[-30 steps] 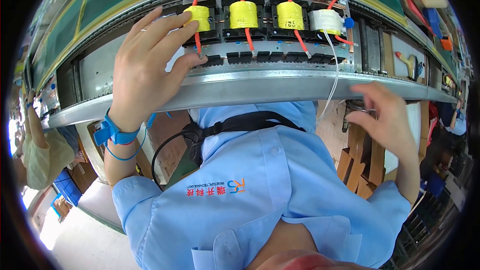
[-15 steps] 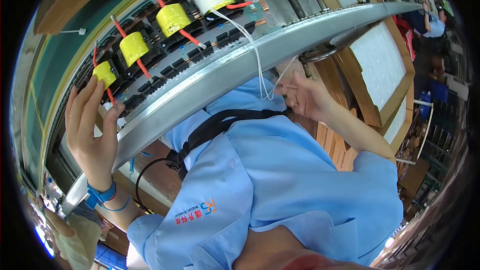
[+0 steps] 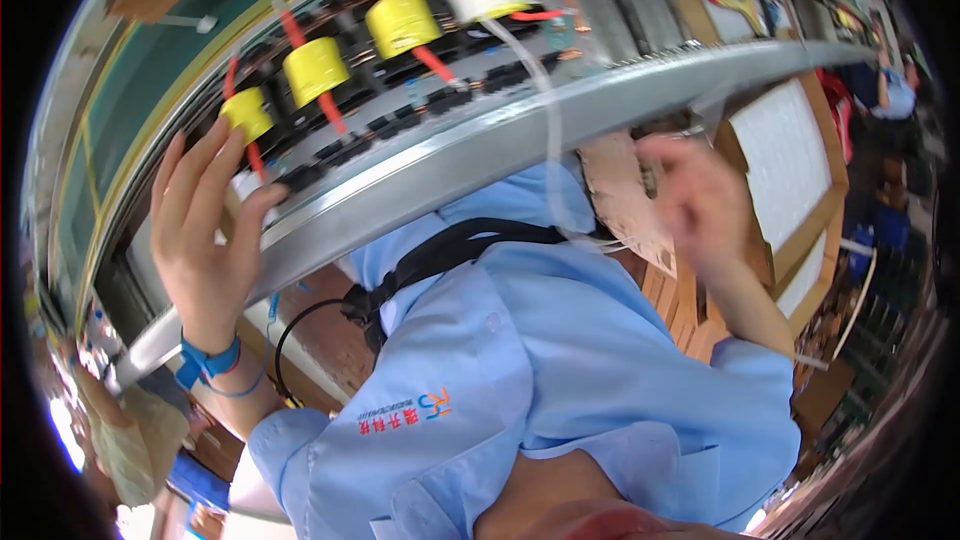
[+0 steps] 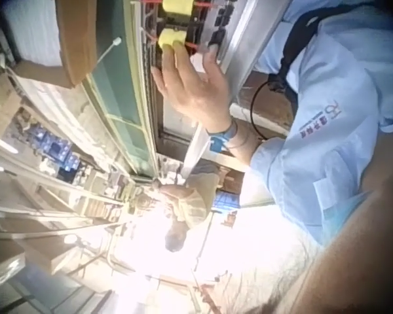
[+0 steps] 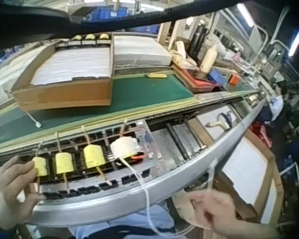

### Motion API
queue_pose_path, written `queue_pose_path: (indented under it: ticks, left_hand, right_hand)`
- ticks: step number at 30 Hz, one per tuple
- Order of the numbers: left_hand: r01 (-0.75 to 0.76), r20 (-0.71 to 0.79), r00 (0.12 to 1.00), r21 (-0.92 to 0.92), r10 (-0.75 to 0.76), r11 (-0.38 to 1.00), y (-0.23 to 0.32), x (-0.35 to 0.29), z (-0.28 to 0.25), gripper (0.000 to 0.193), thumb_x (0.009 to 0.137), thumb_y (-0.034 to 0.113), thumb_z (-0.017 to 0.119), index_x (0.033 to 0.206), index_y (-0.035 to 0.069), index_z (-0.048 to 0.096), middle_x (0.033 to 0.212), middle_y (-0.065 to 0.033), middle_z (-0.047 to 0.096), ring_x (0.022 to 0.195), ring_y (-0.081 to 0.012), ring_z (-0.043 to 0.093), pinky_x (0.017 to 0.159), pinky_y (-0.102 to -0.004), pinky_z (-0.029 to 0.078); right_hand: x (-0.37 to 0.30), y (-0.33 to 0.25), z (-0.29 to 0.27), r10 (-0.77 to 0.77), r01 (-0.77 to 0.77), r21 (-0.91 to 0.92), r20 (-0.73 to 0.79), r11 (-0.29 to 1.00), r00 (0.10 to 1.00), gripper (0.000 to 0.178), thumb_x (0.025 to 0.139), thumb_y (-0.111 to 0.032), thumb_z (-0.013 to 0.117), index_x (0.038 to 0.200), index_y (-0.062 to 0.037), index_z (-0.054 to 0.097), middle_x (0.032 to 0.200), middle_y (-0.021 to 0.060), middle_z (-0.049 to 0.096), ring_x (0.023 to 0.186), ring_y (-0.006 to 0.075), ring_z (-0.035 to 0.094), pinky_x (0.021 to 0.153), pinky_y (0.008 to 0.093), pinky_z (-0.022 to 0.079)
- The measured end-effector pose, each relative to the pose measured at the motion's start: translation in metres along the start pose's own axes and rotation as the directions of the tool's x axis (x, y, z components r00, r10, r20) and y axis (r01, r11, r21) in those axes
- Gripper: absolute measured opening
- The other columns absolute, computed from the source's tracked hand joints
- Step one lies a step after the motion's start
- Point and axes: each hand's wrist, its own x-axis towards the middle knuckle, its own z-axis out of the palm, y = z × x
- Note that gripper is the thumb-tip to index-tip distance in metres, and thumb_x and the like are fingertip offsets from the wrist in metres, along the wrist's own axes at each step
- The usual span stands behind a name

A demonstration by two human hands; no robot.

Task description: Manually assemble electronic components by placing transformers into a fixture on an assembly line.

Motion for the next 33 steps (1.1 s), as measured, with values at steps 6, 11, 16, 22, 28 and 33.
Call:
queue_pose_path:
  ticks: [6,11,16,22,28,33]
  left_hand:
    - [-0.067,-0.014,0.998,0.032,0.067,0.997,0.002,0.004,0.0,0.05,0.069,0.03,0.078,0.109,0.003,0.065,0.112,-0.0122,0.065,0.085,-0.028,0.065,0.098,-0.046,0.046]
    - [-0.131,-0.132,0.98,0.113,0.145,0.985,0.006,0.002,0.005,0.037,0.068,0.027,0.077,0.097,0.006,0.068,0.102,-0.0069,0.066,0.082,-0.0215,0.065,0.095,-0.0437,0.048]
    - [-0.143,-0.246,0.945,0.286,0.217,0.947,0.008,0.002,0.002,0.031,0.066,0.027,0.076,0.091,0.009,0.07,0.09,-0.0008,0.062,0.082,-0.0168,0.063,0.092,-0.0415,0.049]
    - [0.123,-0.183,0.968,-0.24,-0.169,0.963,-0.008,0.014,0.005,0.035,0.064,0.024,0.079,0.096,0.013,0.07,0.088,-0.0018,0.059,0.082,-0.0202,0.058,0.079,-0.0357,0.046]
    - [0.33,0.03,0.93,-0.509,-0.367,0.795,-0.03,0.04,0.016,0.032,0.07,0.017,0.079,0.099,0.01,0.069,0.083,-0.0061,0.054,0.08,-0.0216,0.054,0.075,-0.0352,0.042]
    - [0.128,-0.11,0.981,-0.239,-0.158,0.963,-0.017,0.045,0.012,0.024,0.068,0.012,0.077,0.09,0.011,0.067,0.086,-0.0033,0.057,0.08,-0.0221,0.056,0.072,-0.0333,0.041]
  right_hand:
    - [0.074,-0.109,-0.04,-0.809,0.636,-0.65,0.056,0.416,0.585,0.026,0.098,-0.017,0.048,0.108,-0.0001,0.064,0.061,-0.0036,0.045,0.062,0.0057,0.043,0.068,0.0198,0.04]
    - [0.156,-0.154,0.034,-0.774,0.71,-0.593,0.624,-0.38,0.107,0.022,0.088,0.001,0.064,0.109,-0.0031,0.07,0.092,0.0057,0.069,0.078,0.016,0.065,0.065,0.0246,0.049]
    - [0.167,-0.138,0.163,-0.618,0.867,-0.299,0.786,-0.399,-0.013,0.018,0.065,-0.013,0.067,0.083,-0.0133,0.069,0.061,-0.005,0.05,0.064,0.0122,0.05,0.052,0.0265,0.038]
    - [0.187,-0.097,0.175,-0.474,0.865,-0.053,0.852,-0.5,-0.222,0.024,0.074,-0.012,0.066,0.097,-0.0123,0.073,0.069,-0.0007,0.054,0.074,0.018,0.055,0.071,0.0301,0.047]
    - [0.196,-0.076,0.176,-0.554,0.859,-0.011,0.768,-0.512,-0.32,0.026,0.07,-0.016,0.064,0.094,-0.0124,0.073,0.066,-0.0033,0.046,0.074,0.0154,0.051,0.075,0.0313,0.046]
    - [0.192,-0.073,0.171,-0.553,0.845,-0.048,0.775,-0.532,-0.304,0.025,0.07,-0.015,0.065,0.094,-0.0086,0.072,0.07,-0.0024,0.05,0.074,0.015,0.051,0.076,0.0319,0.047]
